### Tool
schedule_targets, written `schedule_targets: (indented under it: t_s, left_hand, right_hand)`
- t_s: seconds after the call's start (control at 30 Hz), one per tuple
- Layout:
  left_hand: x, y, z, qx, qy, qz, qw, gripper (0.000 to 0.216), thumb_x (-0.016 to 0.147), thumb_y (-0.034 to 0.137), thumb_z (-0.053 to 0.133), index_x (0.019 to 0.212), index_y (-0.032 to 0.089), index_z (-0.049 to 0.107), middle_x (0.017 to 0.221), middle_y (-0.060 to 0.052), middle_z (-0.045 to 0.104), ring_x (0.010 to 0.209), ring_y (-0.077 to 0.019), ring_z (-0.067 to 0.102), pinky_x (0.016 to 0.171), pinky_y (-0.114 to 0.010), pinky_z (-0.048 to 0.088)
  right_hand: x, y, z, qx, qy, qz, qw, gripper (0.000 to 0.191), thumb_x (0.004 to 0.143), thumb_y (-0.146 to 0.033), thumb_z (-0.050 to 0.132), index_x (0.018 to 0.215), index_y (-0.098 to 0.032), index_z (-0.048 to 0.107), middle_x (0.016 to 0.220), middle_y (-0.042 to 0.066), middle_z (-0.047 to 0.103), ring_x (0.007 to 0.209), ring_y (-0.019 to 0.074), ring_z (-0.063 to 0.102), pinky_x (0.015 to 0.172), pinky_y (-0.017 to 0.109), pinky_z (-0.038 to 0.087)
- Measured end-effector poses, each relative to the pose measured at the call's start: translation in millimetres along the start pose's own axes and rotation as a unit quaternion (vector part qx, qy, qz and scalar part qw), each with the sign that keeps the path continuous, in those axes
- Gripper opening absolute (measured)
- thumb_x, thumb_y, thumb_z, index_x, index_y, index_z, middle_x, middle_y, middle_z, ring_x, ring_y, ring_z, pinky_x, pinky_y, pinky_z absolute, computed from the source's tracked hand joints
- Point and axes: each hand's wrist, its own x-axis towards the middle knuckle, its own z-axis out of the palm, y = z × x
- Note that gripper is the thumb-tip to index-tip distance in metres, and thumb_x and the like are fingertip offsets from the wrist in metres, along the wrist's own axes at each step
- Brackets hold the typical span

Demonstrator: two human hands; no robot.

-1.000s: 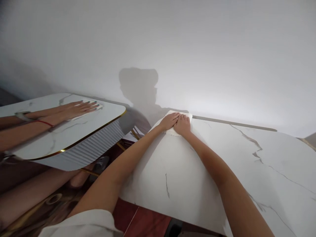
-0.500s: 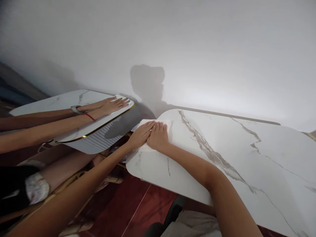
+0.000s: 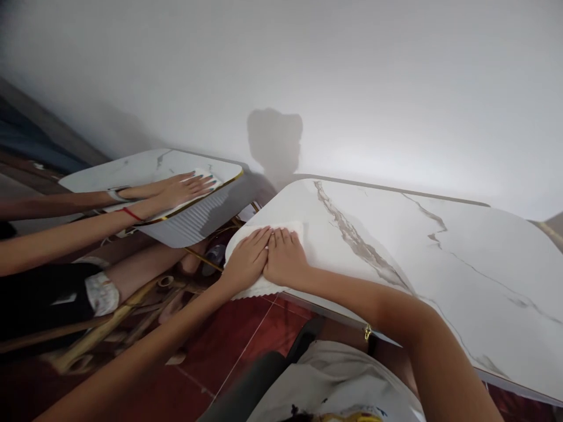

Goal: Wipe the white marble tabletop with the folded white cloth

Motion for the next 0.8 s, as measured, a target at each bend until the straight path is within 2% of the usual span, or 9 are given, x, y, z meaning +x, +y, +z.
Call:
schedule_targets:
  t_s: [0.1,0.23,0.43,0.57,0.8]
  left_hand:
    - [15.3,28.9,2.0,-0.020,-0.007,0.004,1.000,0.052,0.090,0.024,0.026,0.139,0.015,0.042,0.148,-0.009,0.042,0.137,-0.0253,0.036,0.111,-0.044,0.030]
    - [58.3,45.7,10.5,-0.052,0.001,0.021,0.998,0.049,0.090,0.022,0.029,0.137,0.016,0.044,0.146,-0.009,0.044,0.136,-0.0253,0.037,0.111,-0.044,0.030]
    - [142.8,42.0,24.8,-0.115,0.039,0.067,0.990,0.042,0.089,0.021,0.032,0.125,0.019,0.053,0.137,-0.008,0.054,0.129,-0.0214,0.045,0.109,-0.039,0.033]
    - [192.0,34.5,34.9,-0.146,0.047,0.089,0.984,0.037,0.088,0.021,0.034,0.118,0.021,0.057,0.130,-0.006,0.058,0.124,-0.0210,0.049,0.106,-0.037,0.037]
    - [244.4,31.4,50.9,-0.134,0.061,0.113,0.983,0.032,0.087,0.020,0.037,0.110,0.018,0.058,0.119,-0.010,0.063,0.118,-0.0230,0.053,0.102,-0.037,0.039]
  right_hand:
    - [-11.2,24.3,-8.2,-0.014,-0.003,0.016,1.000,0.058,0.088,-0.024,0.039,0.140,0.002,0.040,0.146,0.021,0.040,0.136,0.0309,0.033,0.113,0.045,0.021]
    - [2.4,63.3,-9.5,-0.032,0.010,0.037,0.999,0.055,0.090,-0.024,0.039,0.140,-0.002,0.041,0.145,0.019,0.043,0.135,0.0292,0.035,0.111,0.043,0.022]
    - [54.3,121.4,-5.3,-0.046,0.057,0.054,0.996,0.049,0.089,-0.020,0.040,0.133,0.000,0.047,0.134,0.020,0.053,0.125,0.0288,0.043,0.105,0.041,0.028]
    - [88.1,150.9,-2.7,-0.060,0.059,0.092,0.992,0.049,0.090,-0.020,0.038,0.134,0.000,0.046,0.137,0.019,0.051,0.128,0.0283,0.040,0.107,0.040,0.026]
    - [120.6,186.3,-7.6,-0.053,0.039,0.121,0.990,0.052,0.088,-0.019,0.038,0.137,-0.002,0.044,0.141,0.015,0.049,0.131,0.0248,0.039,0.108,0.037,0.024]
